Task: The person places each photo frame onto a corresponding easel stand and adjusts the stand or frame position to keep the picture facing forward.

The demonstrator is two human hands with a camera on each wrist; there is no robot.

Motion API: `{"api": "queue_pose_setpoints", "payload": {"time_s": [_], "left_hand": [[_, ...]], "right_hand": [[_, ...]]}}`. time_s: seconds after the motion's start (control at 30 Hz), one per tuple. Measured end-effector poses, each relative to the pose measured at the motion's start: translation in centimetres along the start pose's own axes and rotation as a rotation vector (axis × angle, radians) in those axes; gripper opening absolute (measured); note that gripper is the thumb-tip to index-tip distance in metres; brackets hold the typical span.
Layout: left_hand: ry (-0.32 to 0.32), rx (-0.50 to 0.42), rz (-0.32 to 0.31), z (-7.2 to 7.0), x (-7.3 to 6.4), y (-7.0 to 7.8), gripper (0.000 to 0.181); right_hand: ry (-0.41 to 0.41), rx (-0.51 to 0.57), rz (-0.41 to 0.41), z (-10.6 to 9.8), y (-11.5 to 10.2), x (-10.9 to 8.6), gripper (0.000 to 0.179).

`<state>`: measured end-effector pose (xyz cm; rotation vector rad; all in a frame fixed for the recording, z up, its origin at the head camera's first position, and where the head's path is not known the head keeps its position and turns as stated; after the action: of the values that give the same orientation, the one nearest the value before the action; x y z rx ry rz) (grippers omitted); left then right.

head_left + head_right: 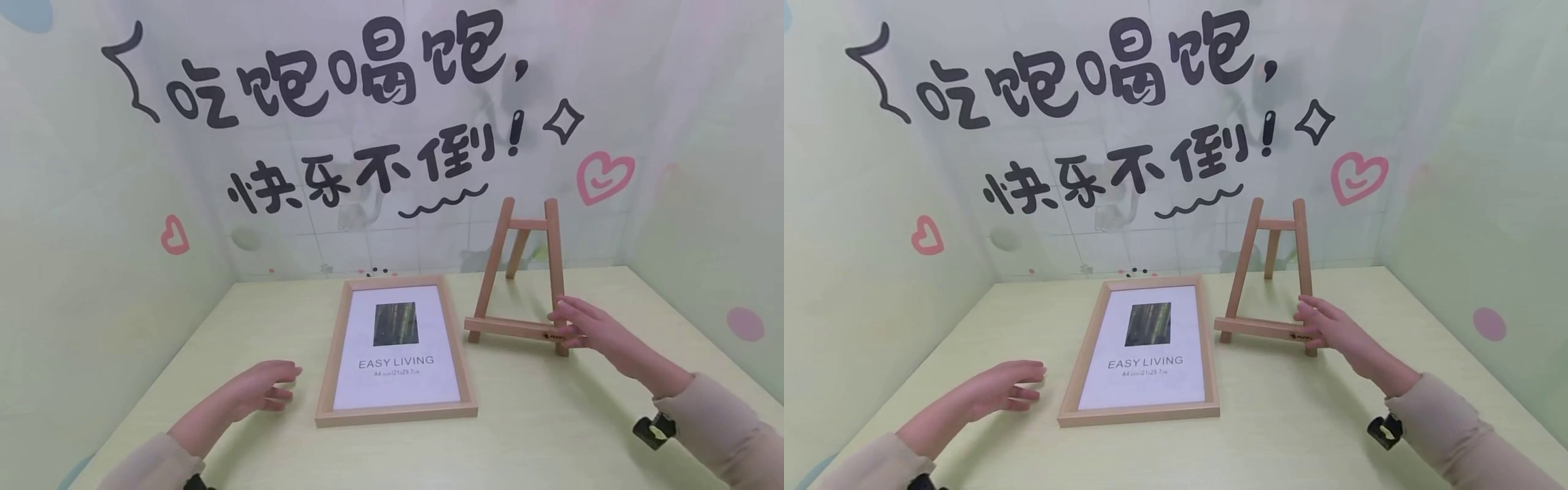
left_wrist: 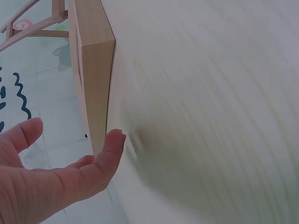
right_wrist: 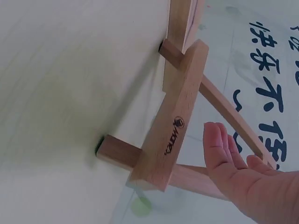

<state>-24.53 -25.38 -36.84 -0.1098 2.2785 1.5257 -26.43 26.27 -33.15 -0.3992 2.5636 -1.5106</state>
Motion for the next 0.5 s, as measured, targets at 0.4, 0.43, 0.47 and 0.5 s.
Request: {"api": "queue_pose_setpoints", "payload": {"time_s": [0.4,0.43,0.47,0.5], "left_hand": [[-0.001,-0.03,-0.01,0.7,0.0,0.2,0.064],[-0.002,-0.036,-0.01,0.7,0.0,0.2,0.064],[-0.002,-0.042,-0.01,0.8,0.0,0.2,0.064],[-0.001,-0.046,-0.009,0.8,0.0,0.1,0.064]], "right_hand": [[-0.159,0.185,0.09,3.5,-0.3,1.3,0.068],[-0.163,0.195,0.101,3.8,-0.3,1.4,0.068],[-0.165,0.204,0.114,4.1,-0.3,1.5,0.068],[-0.167,0.213,0.119,4.4,-0.2,1.5,0.067]]}}
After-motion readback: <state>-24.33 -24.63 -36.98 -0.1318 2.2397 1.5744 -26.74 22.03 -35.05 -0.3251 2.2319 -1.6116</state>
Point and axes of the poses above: each hand's wrist, its own x-axis towards the middle knuckle, its own z-axis out of the palm, y = z × x, the point moved 3 cm from there along x, towards the middle knuckle, and after that the axes turned 3 degrees about -x, right-handed, at the moved point
